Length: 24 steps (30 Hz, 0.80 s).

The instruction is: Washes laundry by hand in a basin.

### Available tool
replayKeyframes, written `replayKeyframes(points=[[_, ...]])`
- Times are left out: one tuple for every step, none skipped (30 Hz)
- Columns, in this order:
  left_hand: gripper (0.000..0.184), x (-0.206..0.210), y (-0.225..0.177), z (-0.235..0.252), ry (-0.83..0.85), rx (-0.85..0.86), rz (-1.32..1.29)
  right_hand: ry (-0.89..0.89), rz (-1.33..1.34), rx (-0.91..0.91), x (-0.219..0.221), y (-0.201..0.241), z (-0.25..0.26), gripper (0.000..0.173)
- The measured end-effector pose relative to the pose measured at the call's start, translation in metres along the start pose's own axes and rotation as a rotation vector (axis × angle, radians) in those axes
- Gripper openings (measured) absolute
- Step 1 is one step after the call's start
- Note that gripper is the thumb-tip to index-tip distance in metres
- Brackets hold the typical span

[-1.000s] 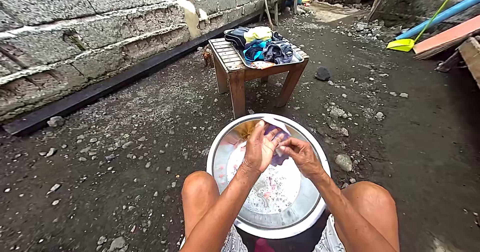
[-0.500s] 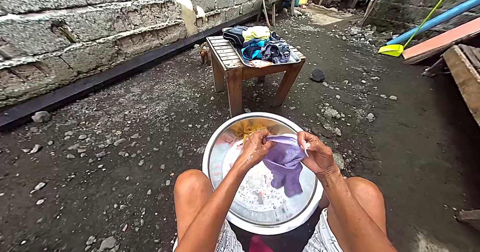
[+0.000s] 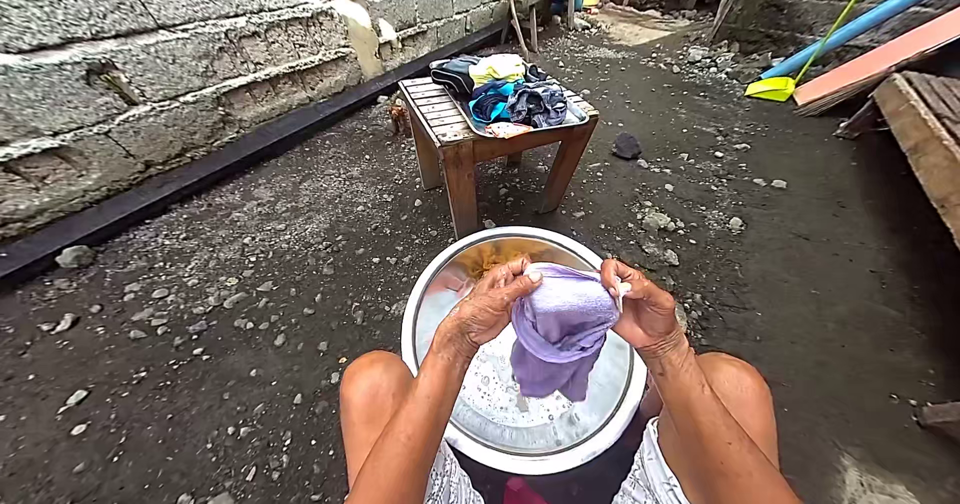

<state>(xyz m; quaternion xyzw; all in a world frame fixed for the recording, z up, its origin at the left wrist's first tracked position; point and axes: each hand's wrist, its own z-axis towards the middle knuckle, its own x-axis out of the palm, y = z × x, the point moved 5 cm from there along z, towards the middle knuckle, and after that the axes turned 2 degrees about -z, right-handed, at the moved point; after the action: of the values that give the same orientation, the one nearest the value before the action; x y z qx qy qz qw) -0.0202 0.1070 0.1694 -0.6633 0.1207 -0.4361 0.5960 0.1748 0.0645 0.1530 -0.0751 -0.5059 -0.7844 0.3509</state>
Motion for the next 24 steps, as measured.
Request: replayKeyframes(points=[[0.015, 0.001, 0.0, -0.001, -0.005, -0.001, -0.039, 0.015, 0.008, 0.008, 0.004, 0.0, 0.0, 0.01], [0.019, 0.002, -0.001, -0.002, -0.013, 0.003, -0.067, 0.031, 0.005, 0.017, 0.007, 0.001, 0.0, 0.009], [0.022, 0.003, -0.002, -0.003, -0.02, 0.01, -0.081, 0.048, -0.015, 0.035, 0.01, 0.0, 0.0, 0.009], [0.023, 0.005, -0.003, -0.004, -0.022, 0.02, -0.088, 0.062, -0.057, 0.059, 0.011, -0.001, -0.001, 0.009], [0.023, 0.007, -0.003, -0.005, -0.024, 0.03, -0.099, 0.064, -0.126, 0.091, 0.012, -0.003, -0.001, 0.01], [0.022, 0.008, -0.004, -0.006, -0.034, 0.038, -0.115, 0.055, -0.216, 0.126, 0.012, -0.006, -0.002, 0.012], [0.021, 0.009, -0.004, -0.007, -0.043, 0.043, -0.129, 0.038, -0.318, 0.157, 0.011, -0.01, -0.003, 0.012], [0.021, 0.011, -0.005, -0.008, -0.043, 0.045, -0.139, 0.016, -0.421, 0.176, 0.01, -0.013, -0.002, 0.013], [0.02, 0.013, -0.006, -0.009, -0.039, 0.048, -0.139, 0.003, -0.507, 0.179, 0.009, -0.017, -0.002, 0.013], [0.02, 0.014, -0.006, -0.01, -0.035, 0.049, -0.134, -0.003, -0.56, 0.172, 0.009, -0.02, -0.001, 0.014], [0.019, 0.014, -0.006, -0.009, -0.037, 0.048, -0.127, -0.009, -0.567, 0.164, 0.01, -0.024, 0.0, 0.015], [0.019, 0.013, -0.006, -0.009, -0.037, 0.046, -0.13, -0.015, -0.536, 0.161, 0.012, -0.029, 0.0, 0.015], [0.019, 0.013, -0.006, -0.009, -0.032, 0.046, -0.145, -0.018, -0.498, 0.163, 0.015, -0.035, 0.0, 0.015], [0.02, 0.012, -0.006, -0.01, -0.027, 0.048, -0.158, -0.021, -0.48, 0.165, 0.018, -0.04, 0.0, 0.013], [0.02, 0.012, -0.007, -0.01, -0.017, 0.056, -0.165, -0.027, -0.468, 0.164, 0.022, -0.046, 0.0, 0.011], [0.02, 0.011, -0.009, -0.01, -0.018, 0.071, -0.166, -0.029, -0.442, 0.171, 0.024, -0.052, 0.0, 0.009], [0.021, 0.009, -0.011, -0.01, -0.039, 0.09, -0.161, -0.023, -0.41, 0.176, 0.025, -0.055, 0.001, 0.008], [0.021, 0.005, -0.013, -0.01, -0.077, 0.11, -0.144, -0.017, -0.388, 0.178, 0.027, -0.056, 0.001, 0.008], [0.021, 0.0, -0.017, -0.011, -0.129, 0.124, -0.112, -0.028, -0.375, 0.177, 0.028, -0.055, 0.002, 0.009], [0.022, -0.006, -0.021, -0.012, -0.19, 0.13, -0.076, -0.058, -0.361, 0.174, 0.027, -0.052, 0.003, 0.009], [0.023, -0.013, -0.026, -0.013, -0.246, 0.131, -0.041, -0.101, -0.329, 0.167, 0.024, -0.048, 0.004, 0.01], [0.023, -0.019, -0.029, -0.015, -0.29, 0.125, 0.002, -0.141, -0.289, 0.153, 0.02, -0.045, 0.005, 0.011], [0.023, -0.025, -0.033, -0.016, -0.32, 0.109, 0.05, -0.17, -0.263, 0.13, 0.016, -0.041, 0.006, 0.011], [0.022, -0.029, -0.034, -0.018, -0.33, 0.088, 0.097, -0.184, -0.26, 0.104, 0.012, -0.037, 0.007, 0.012]])
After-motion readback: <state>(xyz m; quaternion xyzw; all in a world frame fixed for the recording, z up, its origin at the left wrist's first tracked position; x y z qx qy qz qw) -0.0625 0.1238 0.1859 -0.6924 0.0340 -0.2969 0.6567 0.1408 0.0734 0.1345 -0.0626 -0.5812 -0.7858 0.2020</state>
